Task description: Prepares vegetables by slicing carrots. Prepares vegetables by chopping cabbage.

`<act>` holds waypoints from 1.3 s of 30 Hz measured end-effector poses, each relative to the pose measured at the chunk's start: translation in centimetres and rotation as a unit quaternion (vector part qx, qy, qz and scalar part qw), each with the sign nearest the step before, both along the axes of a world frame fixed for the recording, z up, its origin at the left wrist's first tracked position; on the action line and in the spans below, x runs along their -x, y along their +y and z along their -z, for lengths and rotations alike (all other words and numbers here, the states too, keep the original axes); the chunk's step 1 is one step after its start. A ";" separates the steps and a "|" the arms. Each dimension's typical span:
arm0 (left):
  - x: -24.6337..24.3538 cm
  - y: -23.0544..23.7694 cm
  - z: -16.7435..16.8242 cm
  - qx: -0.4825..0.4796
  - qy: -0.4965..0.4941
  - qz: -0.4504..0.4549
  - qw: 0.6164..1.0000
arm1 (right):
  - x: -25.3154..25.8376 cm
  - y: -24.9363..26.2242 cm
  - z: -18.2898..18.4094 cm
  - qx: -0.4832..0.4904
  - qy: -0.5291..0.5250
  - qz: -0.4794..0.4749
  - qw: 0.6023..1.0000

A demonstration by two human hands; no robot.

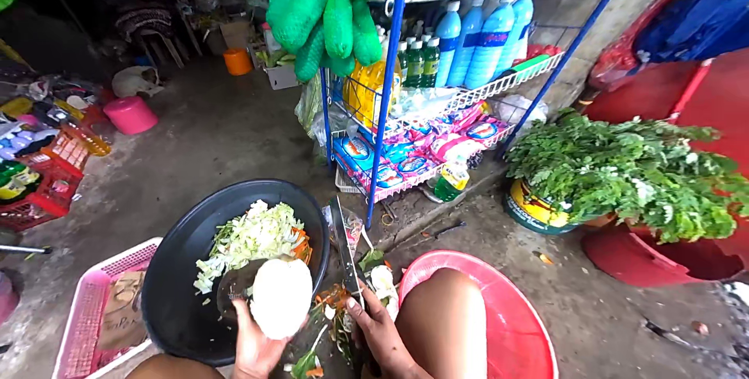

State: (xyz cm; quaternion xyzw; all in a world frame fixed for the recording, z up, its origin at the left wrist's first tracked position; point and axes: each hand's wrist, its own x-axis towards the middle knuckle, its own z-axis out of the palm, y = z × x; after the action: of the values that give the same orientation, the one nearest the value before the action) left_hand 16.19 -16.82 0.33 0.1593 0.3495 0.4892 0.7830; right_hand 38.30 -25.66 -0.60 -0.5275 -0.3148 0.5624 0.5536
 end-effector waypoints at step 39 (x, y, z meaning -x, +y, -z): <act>0.1 0.9 1.5 -0.057 0.060 0.012 0.997 | -1.9 -5.3 -1.9 -0.149 -0.541 -0.098 0.822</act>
State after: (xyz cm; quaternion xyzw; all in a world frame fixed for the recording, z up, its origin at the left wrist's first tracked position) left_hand 16.10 -15.90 -1.13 0.2366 0.3658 0.4886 0.7560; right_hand 40.23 -30.97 1.32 -0.6244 -0.6936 0.1844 0.3082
